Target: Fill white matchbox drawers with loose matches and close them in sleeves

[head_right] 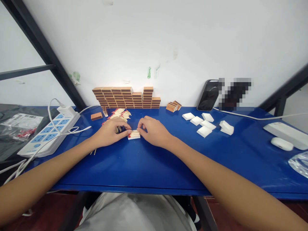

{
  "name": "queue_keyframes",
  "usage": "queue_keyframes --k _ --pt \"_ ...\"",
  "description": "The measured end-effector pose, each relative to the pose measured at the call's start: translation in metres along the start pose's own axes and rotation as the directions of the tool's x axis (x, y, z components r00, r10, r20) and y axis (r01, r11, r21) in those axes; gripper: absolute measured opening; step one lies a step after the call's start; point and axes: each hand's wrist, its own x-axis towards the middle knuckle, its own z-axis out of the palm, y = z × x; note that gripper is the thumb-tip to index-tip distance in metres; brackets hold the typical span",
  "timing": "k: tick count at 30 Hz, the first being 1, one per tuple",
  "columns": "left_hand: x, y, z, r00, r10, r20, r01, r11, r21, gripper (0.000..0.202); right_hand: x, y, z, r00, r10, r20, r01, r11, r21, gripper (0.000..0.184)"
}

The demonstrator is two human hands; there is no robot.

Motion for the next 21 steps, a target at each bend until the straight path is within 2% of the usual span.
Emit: queue_keyframes --k 15,21 --pt "-0.001 -0.005 0.001 1.0 -0.01 0.004 0.01 1.0 0.013 0.016 0.0 0.002 0.003 0.998 -0.063 0.023 0.062 0.997 0.04 0.006" --pt "0.002 -0.002 -0.017 0.998 0.047 -0.039 -0.043 0.995 0.094 0.022 0.0 -0.002 0.0 0.998 -0.028 -0.058 0.031 0.999 0.044 0.008"
